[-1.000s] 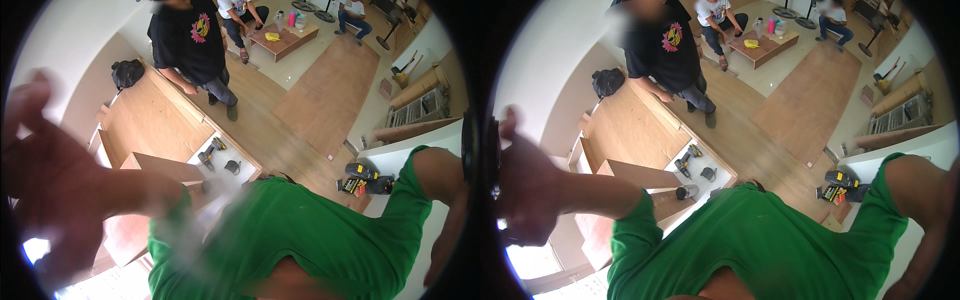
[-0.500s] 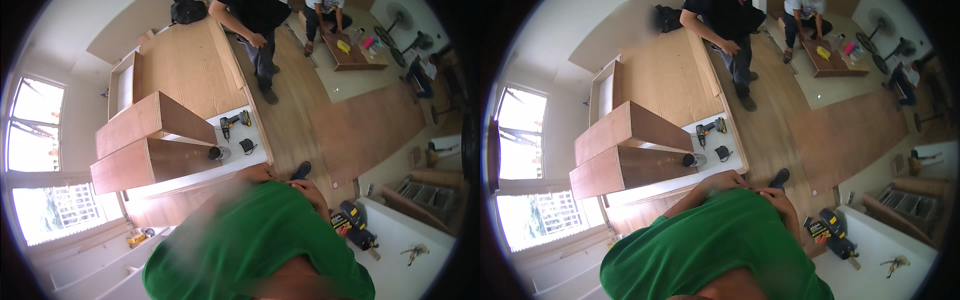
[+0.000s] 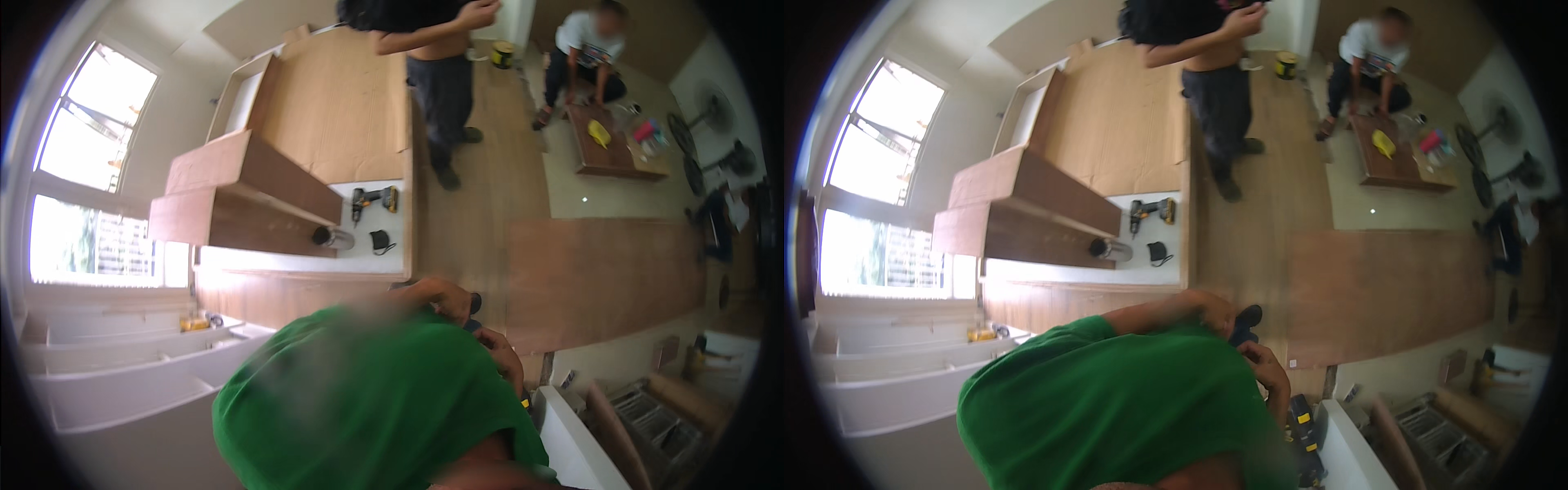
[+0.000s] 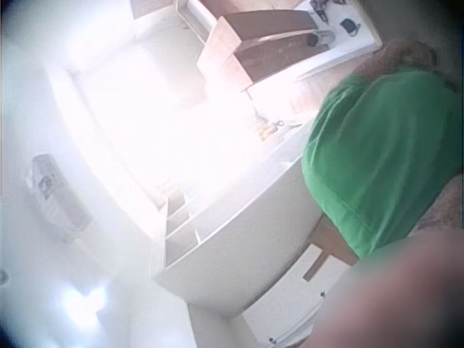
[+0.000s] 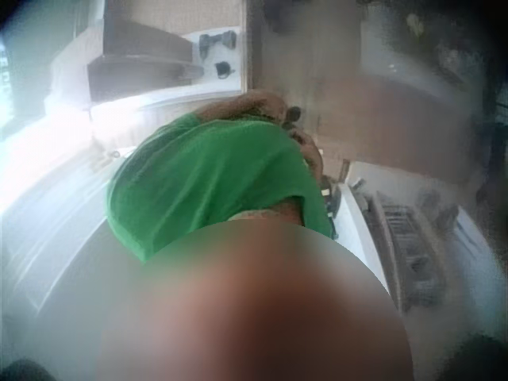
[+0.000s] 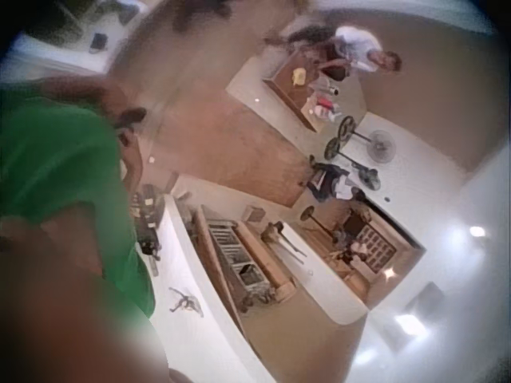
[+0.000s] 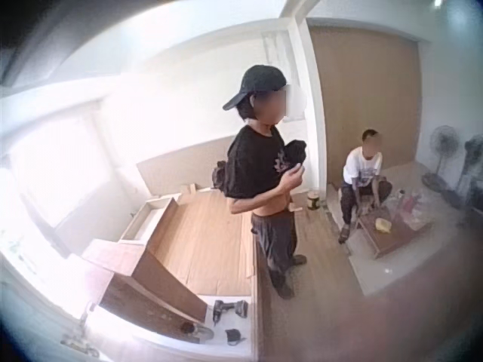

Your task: The person assembles a wooden frame on the floor by aligning pieces and securing them with screws. A coworker uses a power drill to fasten the joints while the person holds the frame steady.

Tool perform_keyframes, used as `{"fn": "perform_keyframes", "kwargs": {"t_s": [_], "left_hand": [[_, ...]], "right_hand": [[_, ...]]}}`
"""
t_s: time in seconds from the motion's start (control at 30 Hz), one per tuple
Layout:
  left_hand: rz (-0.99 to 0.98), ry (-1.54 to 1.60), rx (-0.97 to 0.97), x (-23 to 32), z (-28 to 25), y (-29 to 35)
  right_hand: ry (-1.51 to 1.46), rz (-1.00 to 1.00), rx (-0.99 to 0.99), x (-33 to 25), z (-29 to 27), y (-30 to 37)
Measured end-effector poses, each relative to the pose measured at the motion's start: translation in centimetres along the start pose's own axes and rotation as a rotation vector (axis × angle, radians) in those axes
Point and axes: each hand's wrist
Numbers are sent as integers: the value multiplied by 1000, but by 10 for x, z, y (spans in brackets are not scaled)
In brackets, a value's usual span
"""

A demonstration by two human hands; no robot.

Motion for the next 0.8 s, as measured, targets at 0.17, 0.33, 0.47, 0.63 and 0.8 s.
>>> {"fn": "perform_keyframes", "kwargs": {"t_s": [0.17, 0.33, 0.47, 0.63, 0.8], "left_hand": [[139, -130, -31, 48, -8, -44], [116, -245, -128, 82, -28, -70], [148, -339, -265, 111, -48, -97], [118, -333, -303, 138, -63, -107], [178, -372, -231, 139, -81, -88]], "right_hand": [[248, 25, 11, 15, -41, 37], [155, -11, 102, 15, -42, 63], [93, -90, 294, 8, -37, 75], [5, -124, 456, 4, -33, 67], [21, -202, 573, -27, -28, 54]]}}
Point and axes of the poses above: each hand's wrist, its own y-axis away from the middle knuckle, its own z-axis out of the palm, x = y × z, and after that the axes turned 4 degrees about z, right-handed
